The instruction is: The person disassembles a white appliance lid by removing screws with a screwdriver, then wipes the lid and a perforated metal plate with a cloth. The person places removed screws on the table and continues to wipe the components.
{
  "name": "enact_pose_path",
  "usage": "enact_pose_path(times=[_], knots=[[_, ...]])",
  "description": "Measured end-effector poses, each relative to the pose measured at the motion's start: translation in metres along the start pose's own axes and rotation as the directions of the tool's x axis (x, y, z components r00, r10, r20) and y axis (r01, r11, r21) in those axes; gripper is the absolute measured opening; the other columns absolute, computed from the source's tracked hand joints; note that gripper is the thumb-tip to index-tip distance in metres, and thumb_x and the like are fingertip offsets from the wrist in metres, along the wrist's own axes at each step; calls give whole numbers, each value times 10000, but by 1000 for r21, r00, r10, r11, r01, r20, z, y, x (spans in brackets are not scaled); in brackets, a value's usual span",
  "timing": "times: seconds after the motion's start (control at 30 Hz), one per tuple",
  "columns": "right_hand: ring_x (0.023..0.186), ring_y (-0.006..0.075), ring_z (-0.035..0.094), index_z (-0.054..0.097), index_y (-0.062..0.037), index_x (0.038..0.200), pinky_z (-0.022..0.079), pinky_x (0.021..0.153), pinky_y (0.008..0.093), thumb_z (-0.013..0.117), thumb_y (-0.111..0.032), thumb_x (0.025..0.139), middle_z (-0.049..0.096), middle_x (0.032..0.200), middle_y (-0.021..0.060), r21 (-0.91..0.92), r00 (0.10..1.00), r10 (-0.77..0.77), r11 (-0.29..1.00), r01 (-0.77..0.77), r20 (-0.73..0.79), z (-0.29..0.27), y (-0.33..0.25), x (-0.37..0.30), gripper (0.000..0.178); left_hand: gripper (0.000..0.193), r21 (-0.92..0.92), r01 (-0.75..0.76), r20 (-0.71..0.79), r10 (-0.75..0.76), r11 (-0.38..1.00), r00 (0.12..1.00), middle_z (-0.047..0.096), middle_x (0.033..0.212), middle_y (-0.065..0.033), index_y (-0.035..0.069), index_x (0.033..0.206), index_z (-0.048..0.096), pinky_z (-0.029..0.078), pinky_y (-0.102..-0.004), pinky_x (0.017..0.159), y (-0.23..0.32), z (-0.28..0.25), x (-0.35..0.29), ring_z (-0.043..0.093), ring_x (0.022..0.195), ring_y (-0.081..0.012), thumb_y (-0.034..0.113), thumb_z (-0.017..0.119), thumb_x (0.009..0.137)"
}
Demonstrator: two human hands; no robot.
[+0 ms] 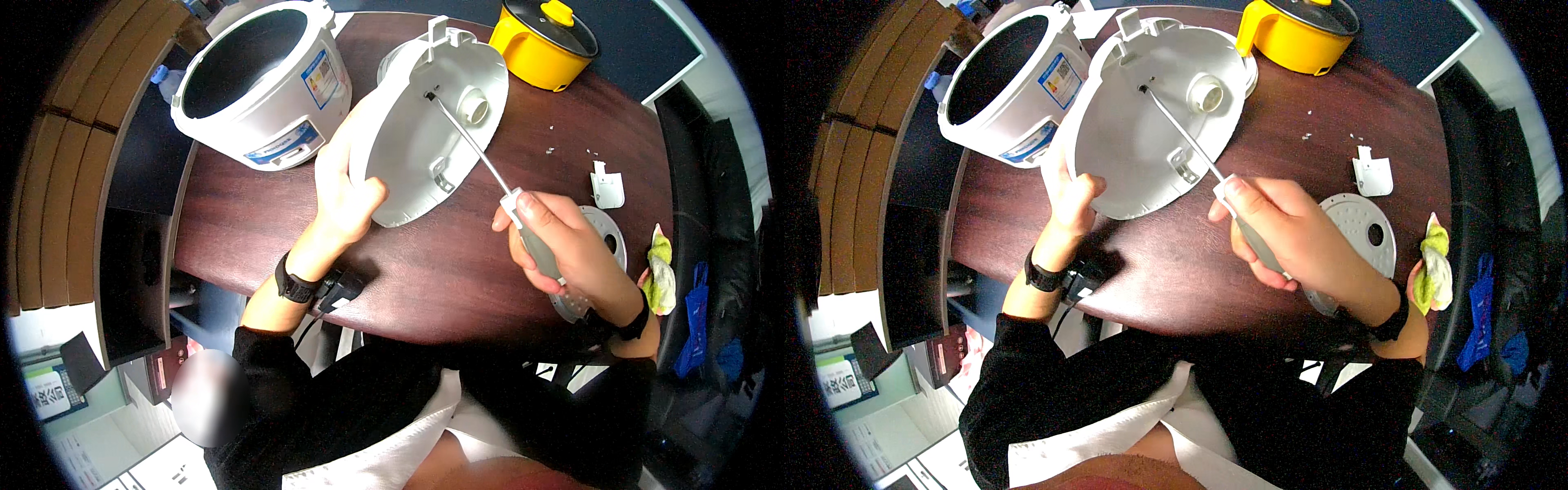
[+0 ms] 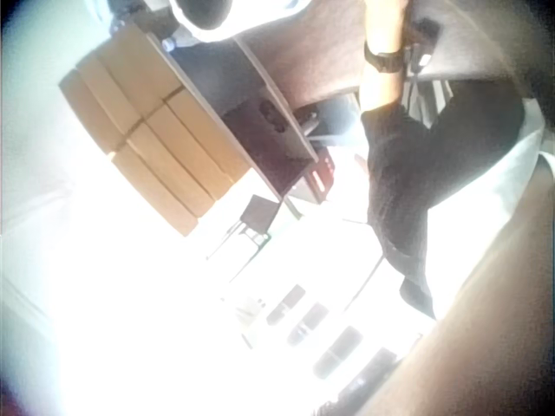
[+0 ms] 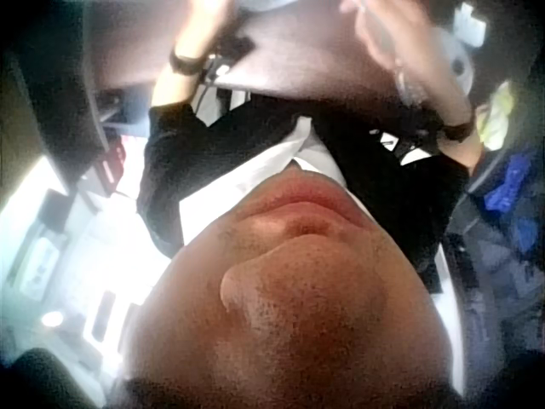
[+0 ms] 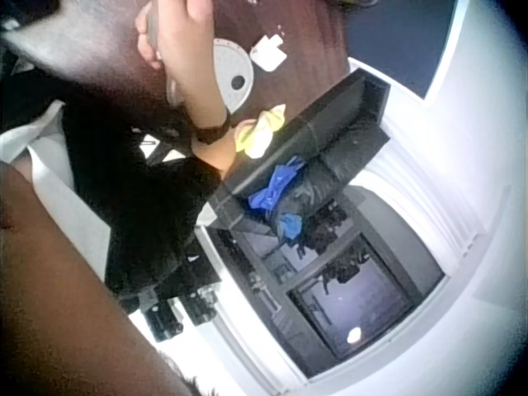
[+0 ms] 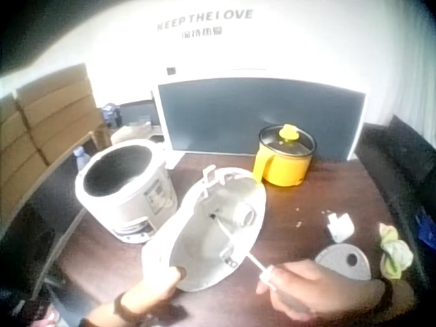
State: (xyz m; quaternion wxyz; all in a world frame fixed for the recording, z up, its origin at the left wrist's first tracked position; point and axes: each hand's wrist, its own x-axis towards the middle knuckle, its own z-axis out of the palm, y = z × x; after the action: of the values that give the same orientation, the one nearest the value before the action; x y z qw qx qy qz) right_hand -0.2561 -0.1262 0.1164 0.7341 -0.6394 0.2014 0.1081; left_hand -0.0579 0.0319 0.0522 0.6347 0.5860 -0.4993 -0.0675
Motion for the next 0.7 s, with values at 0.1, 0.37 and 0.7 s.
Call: enact_pose_path(times=[0.1, 0.37, 0.7], knots=[[430, 128, 495, 521, -1, 931, 379, 398, 262, 422, -270, 954, 522, 584, 75, -588, 951, -284, 793, 161, -122, -9, -2, 7, 288, 787, -18, 57, -30, -57, 998, 998, 519, 1214, -176, -68, 1289, 392, 397, -361, 944, 0, -1, -2, 519, 1111, -246, 508, 532, 772], [565, 238, 573, 543, -15, 907, 432, 498, 341, 518, -242, 904, 567, 649, 126, -915, 794, -603, 360, 179, -82, -30, -6, 15, 228, 681, -86, 132, -60, -137, 988, 989, 521, 1209, -163, -66, 1284, 403, 387, -346, 952, 10, 2, 1, 513, 1112, -226, 301, 497, 718], [311, 78, 364, 473, -26, 922, 274, 283, 204, 278, -374, 985, 453, 546, 34, 194, 998, 32, 980, -42, 50, -3, 3, 3, 403, 683, -69, 116, -43, -119, 991, 992, 518, 1217, -170, -68, 1286, 398, 387, -351, 956, 9, 2, 1, 509, 1126, -231, 285, 490, 709]])
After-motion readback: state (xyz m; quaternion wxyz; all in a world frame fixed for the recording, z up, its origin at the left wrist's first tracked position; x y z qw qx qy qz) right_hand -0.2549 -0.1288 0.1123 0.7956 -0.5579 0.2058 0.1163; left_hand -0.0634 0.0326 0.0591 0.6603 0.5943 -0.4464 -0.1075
